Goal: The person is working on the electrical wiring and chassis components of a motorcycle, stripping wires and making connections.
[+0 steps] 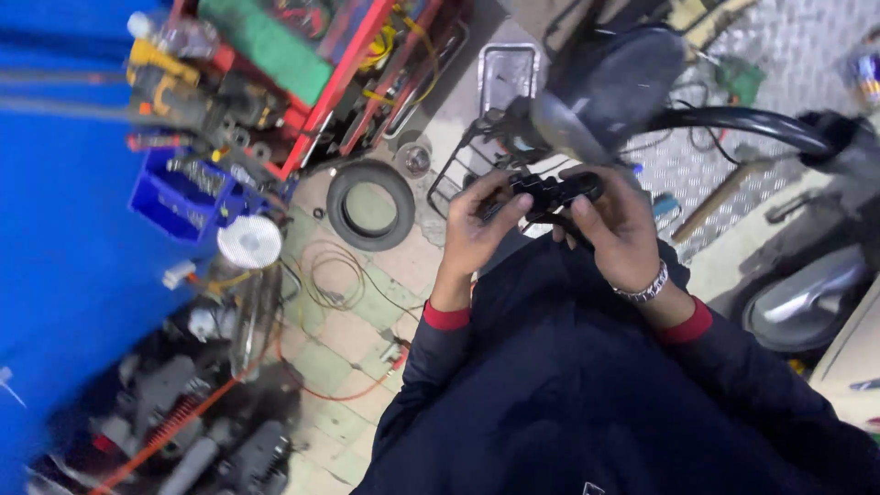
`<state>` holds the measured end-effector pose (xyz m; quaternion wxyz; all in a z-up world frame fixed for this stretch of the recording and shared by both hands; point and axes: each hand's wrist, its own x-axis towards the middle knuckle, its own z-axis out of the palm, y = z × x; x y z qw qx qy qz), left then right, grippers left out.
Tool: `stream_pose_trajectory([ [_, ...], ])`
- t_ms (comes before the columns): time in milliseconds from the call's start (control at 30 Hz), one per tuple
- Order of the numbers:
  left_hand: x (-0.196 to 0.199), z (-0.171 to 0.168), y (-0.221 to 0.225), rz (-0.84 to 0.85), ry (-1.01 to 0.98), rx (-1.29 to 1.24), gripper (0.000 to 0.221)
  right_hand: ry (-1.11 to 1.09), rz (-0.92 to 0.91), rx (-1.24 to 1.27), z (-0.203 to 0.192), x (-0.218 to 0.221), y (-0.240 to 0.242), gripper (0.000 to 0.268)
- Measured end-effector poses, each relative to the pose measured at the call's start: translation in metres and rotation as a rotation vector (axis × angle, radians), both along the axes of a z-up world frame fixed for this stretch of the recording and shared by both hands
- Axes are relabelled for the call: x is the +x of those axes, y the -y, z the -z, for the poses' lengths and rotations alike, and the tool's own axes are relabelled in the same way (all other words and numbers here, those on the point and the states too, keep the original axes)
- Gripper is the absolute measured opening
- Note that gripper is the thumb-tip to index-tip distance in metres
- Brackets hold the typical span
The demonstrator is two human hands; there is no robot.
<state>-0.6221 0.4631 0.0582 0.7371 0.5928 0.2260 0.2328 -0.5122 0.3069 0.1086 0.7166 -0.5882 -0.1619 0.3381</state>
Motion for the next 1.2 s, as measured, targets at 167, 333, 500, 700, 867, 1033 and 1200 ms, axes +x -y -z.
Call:
stream_pose_trajectory([
  [167,0.057,-0.074,0.033,0.203,-0.009,0.168,0.028,0.034,0.085,0.095,-0.011,0.031,0.061,0.035],
  [333,0.133,-0.104,0.132,0.141,0.160,0.473,0.034,0.121,0.171,0.129,-0.022,0.091,0.165,0.060],
  [500,0.264,-0.107,0.291,0.087,0.255,0.556,0.035,0.150,0.281,0.046,-0.012,0.197,0.317,0.069],
  [700,0.386,-0.106,0.410,0.339,0.054,0.435,0.025,-0.016,0.437,-0.001,-0.015,0.295,0.432,0.041],
  [867,0.454,-0.073,0.470,0.440,0.069,0.320,0.024,-0.101,0.550,0.044,-0.026,0.359,0.467,0.057],
  [1033,0.521,-0.041,0.500,0.558,-0.057,0.119,0.040,-0.293,0.729,0.141,-0.011,0.418,0.493,0.042],
  [1200,0.596,-0.020,0.522,0.702,-0.068,-0.019,0.054,-0.270,0.819,0.133,0.010,0.486,0.519,0.038],
])
